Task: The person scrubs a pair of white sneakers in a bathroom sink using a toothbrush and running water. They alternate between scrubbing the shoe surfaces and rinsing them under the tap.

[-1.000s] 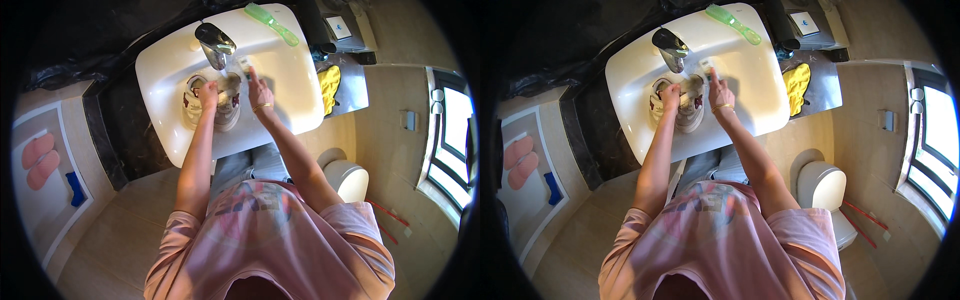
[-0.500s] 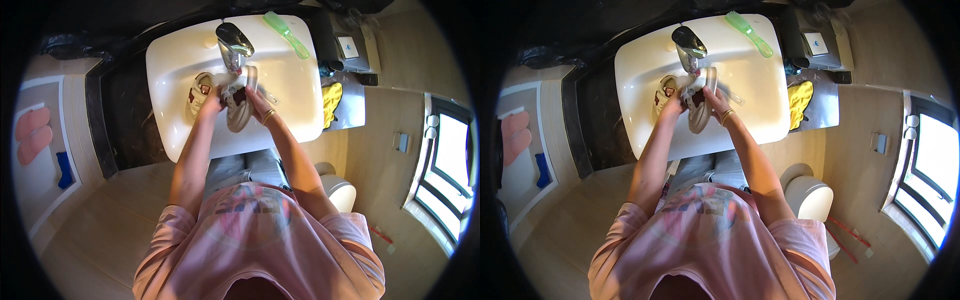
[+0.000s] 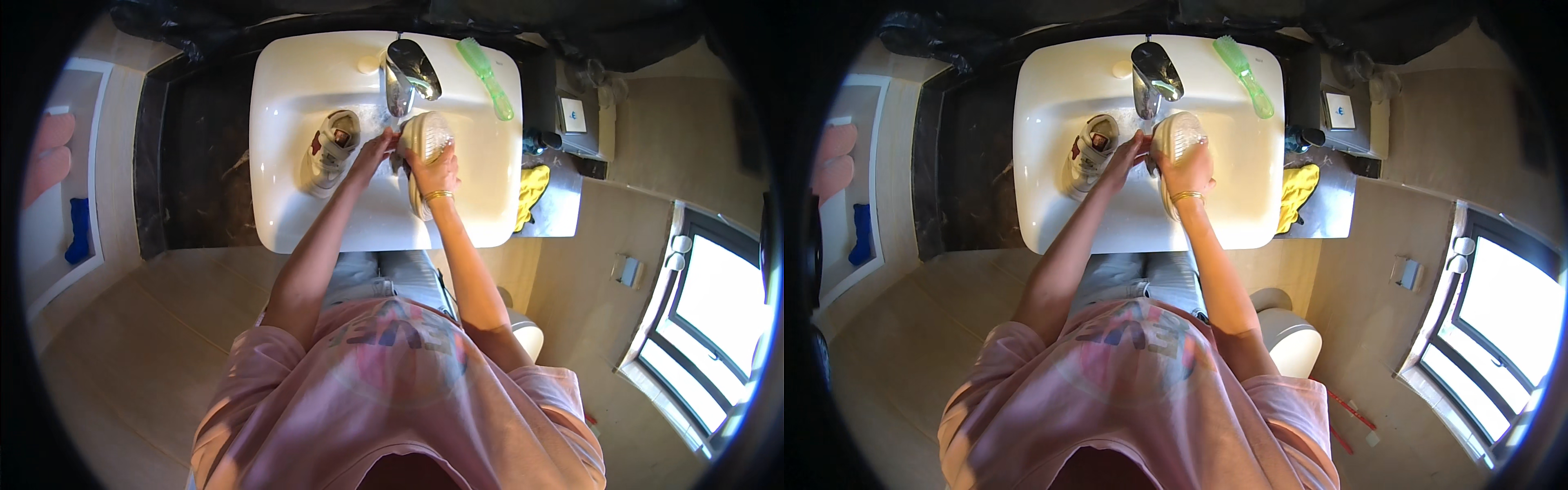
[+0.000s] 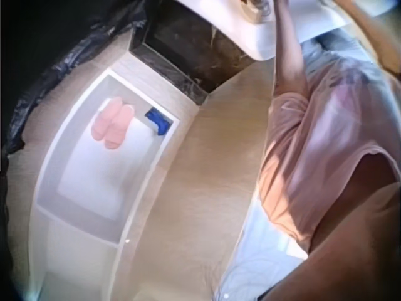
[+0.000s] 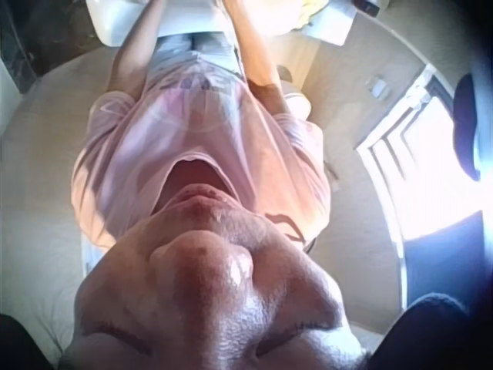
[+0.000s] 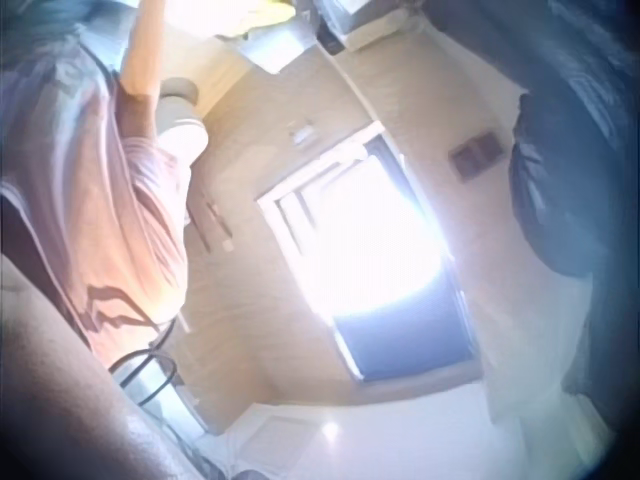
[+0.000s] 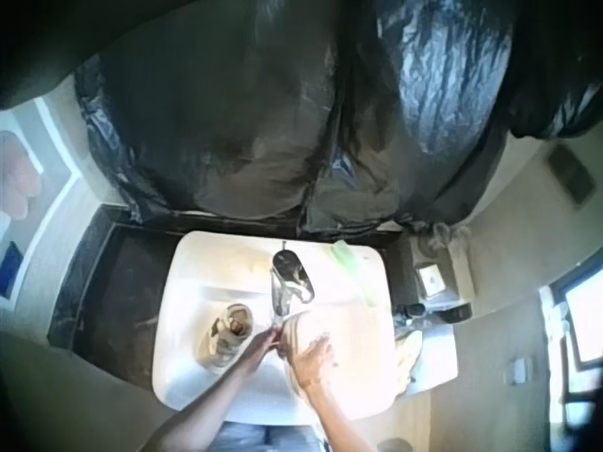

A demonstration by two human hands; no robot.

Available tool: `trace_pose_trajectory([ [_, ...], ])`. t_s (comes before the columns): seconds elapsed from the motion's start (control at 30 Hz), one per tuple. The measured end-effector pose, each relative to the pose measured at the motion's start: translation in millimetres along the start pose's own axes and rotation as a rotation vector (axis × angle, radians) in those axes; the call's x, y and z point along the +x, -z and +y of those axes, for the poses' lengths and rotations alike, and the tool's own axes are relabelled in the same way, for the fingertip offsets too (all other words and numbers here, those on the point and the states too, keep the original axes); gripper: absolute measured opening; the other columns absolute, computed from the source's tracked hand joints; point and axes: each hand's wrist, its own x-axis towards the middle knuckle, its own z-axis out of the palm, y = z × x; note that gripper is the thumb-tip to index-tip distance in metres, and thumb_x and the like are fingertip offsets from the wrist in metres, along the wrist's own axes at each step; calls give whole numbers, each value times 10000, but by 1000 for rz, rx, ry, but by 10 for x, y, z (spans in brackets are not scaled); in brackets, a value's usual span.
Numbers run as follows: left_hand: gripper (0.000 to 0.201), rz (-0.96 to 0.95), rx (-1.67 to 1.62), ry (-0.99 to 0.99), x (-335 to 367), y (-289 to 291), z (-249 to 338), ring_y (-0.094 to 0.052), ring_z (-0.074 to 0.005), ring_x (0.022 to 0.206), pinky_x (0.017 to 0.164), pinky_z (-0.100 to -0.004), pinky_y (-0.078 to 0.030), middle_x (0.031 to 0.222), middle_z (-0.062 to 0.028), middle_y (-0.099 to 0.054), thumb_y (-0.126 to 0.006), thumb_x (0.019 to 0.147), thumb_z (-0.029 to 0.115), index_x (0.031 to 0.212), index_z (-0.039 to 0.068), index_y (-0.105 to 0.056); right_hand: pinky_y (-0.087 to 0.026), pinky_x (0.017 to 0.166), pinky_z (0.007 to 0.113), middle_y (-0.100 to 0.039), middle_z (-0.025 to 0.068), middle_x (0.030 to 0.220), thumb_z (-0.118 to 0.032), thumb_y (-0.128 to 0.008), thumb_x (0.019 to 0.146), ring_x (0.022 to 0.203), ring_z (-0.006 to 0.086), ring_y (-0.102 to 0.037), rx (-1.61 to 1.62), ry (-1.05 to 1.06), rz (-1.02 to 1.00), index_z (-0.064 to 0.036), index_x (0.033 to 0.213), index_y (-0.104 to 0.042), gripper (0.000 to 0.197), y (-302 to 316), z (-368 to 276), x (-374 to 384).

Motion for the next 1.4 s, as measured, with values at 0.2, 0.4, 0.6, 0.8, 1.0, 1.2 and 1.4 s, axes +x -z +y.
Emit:
trace_pose_trajectory([
  [0.2,590,184,114,-225,62,-137,43,-508,-164,803,715,-273,-388,858,-98,-551,-323,802,523,1020,-4,-474,-303,826,437,-433,195,1064,-480,-622,559,1013,323,-397,-107,69,-31,-26,1231,-187,921,-82,-103,-94],
  [0.4,503,146,297,-50,10,-66,287,-557,-180,629,536,-273,-434,711,-112,-550,-362,802,484,877,3,-487,-314,874,353,-380,248,1148,-506,-618,566,1055,341,-394,245,103,-341,57,1219,-209,954,-315,108,113],
  [0.6,349,126,60,-17,156,86,36,-492,-90,688,628,-228,-413,771,-42,-542,-386,825,333,878,11,-510,-330,863,284,-348,219,1188,-505,-581,631,1065,259,-395,794,-118,-632,67,1235,-170,928,-535,110,352],
  [0.8,308,126,134,-211,245,133,-91,-456,-126,871,786,-256,-358,935,-81,-512,-380,831,245,1004,3,-459,-436,662,275,-548,99,884,-311,-442,752,772,176,-527,889,-190,-585,-23,1024,-491,399,-702,-95,674],
  [1.0,362,11,190,-163,228,178,-245,-473,-135,827,727,-243,-381,933,-100,-505,-521,772,210,1037,-13,-413,-464,589,311,-568,133,811,-279,-378,787,648,222,-562,893,-340,-811,-17,945,-532,343,-943,101,1063],
  [1.2,317,159,178,-239,207,232,-273,-524,-229,763,660,-317,-398,848,-170,-541,-499,780,268,918,-15,-474,-393,764,303,-540,163,957,-312,-578,706,899,263,-515,742,-81,-731,-19,985,-476,417,-945,-2,793],
  [1.4,358,342,317,-108,372,100,-215,-535,-279,748,650,-337,-402,813,-193,-543,-417,804,338,866,-3,-507,-402,752,339,-554,185,915,-402,-656,588,863,312,-527,632,-76,-346,-29,1073,-421,655,-1172,130,886],
])
